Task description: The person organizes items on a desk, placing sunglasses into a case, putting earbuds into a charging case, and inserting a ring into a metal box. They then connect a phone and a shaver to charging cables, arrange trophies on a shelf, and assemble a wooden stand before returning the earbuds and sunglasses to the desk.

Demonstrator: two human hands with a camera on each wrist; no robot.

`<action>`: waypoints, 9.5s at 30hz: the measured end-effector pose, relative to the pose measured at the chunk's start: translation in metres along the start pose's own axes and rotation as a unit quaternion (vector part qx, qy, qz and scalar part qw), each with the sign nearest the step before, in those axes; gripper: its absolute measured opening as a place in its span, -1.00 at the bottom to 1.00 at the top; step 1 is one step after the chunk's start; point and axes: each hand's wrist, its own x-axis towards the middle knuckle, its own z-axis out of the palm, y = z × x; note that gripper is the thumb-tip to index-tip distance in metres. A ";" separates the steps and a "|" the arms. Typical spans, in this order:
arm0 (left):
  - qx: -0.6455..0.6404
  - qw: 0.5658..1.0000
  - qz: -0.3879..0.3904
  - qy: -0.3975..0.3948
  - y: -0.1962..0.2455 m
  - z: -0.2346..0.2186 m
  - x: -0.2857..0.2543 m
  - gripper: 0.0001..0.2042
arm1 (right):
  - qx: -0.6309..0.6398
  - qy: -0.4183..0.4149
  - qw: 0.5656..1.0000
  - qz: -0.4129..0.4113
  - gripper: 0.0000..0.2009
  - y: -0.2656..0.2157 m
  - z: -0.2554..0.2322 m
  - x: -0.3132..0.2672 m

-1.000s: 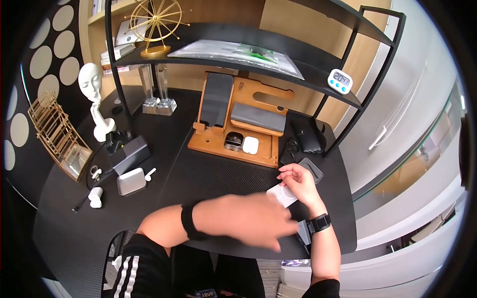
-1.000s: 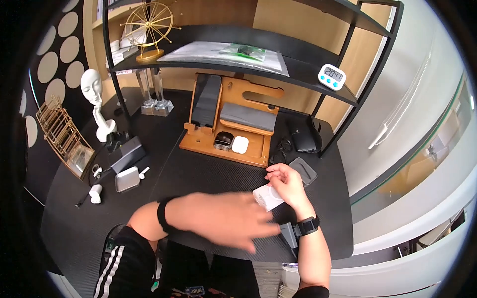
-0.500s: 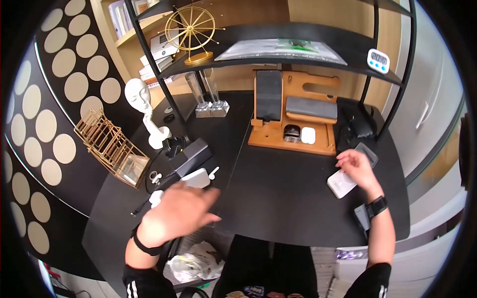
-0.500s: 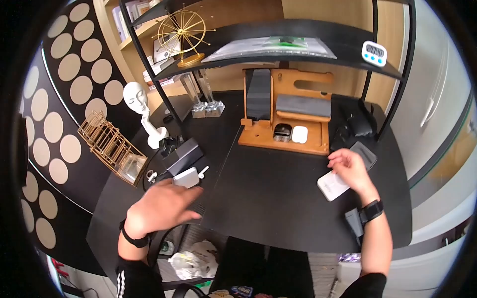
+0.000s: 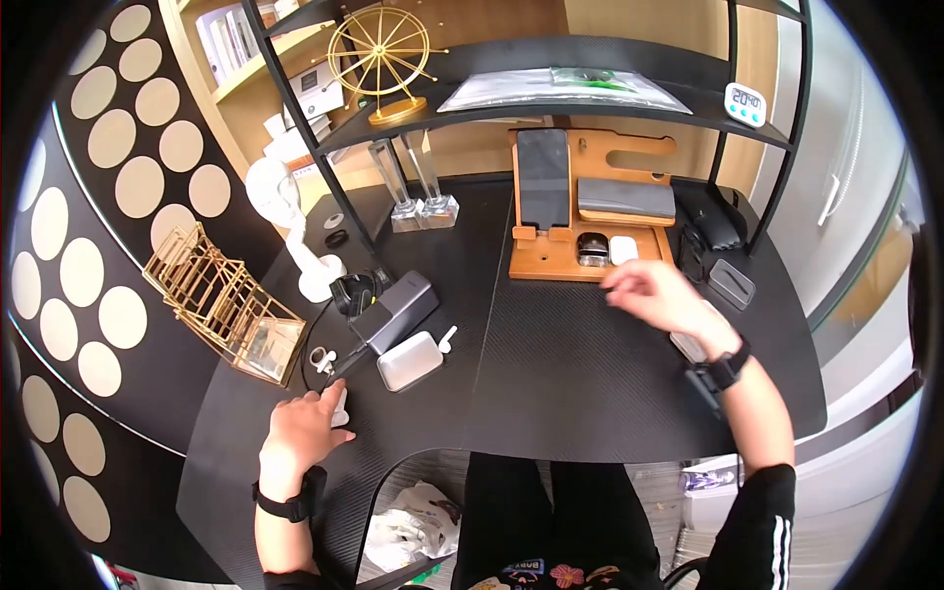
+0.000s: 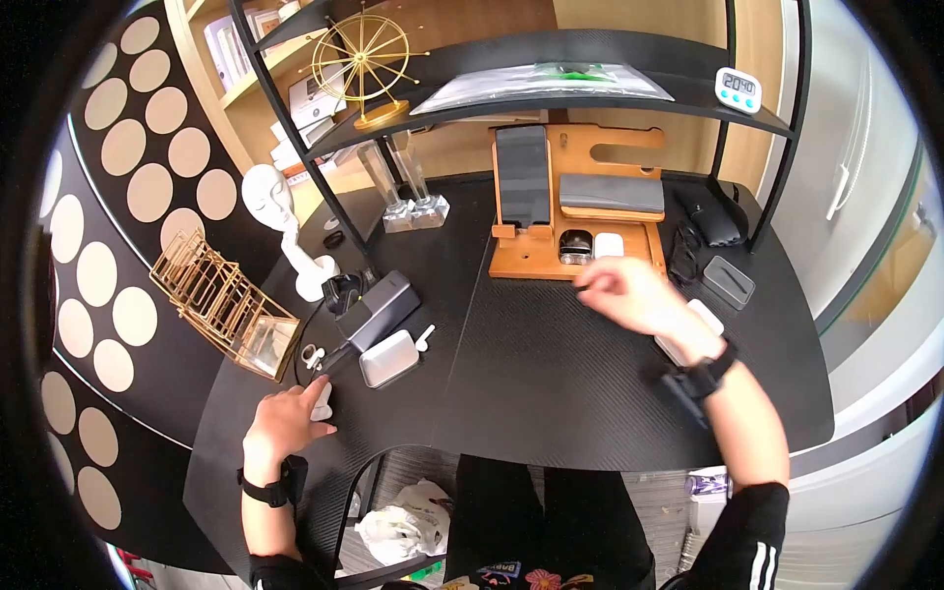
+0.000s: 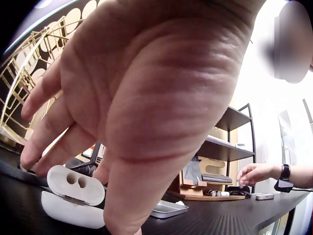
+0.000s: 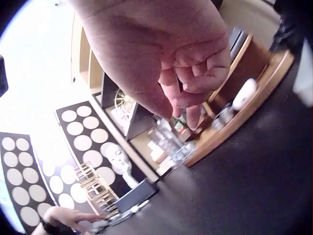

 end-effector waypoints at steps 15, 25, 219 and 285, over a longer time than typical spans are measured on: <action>-0.091 0.995 0.037 0.027 -0.010 0.009 -0.001 -0.33 | -0.109 -0.149 0.973 -0.141 -0.84 -0.069 0.177 0.118; -0.133 0.987 0.049 0.073 -0.012 0.018 0.006 -0.53 | -0.063 -0.116 0.980 -0.147 -0.82 -0.054 0.175 0.123; -0.708 0.570 0.317 -0.272 0.316 -0.071 0.153 -0.58 | 0.427 0.180 0.884 0.066 -0.76 0.049 0.002 -0.061; -0.746 0.560 0.267 -0.244 0.316 -0.080 0.146 -0.47 | 0.302 0.256 0.916 0.064 -0.72 0.052 -0.006 -0.060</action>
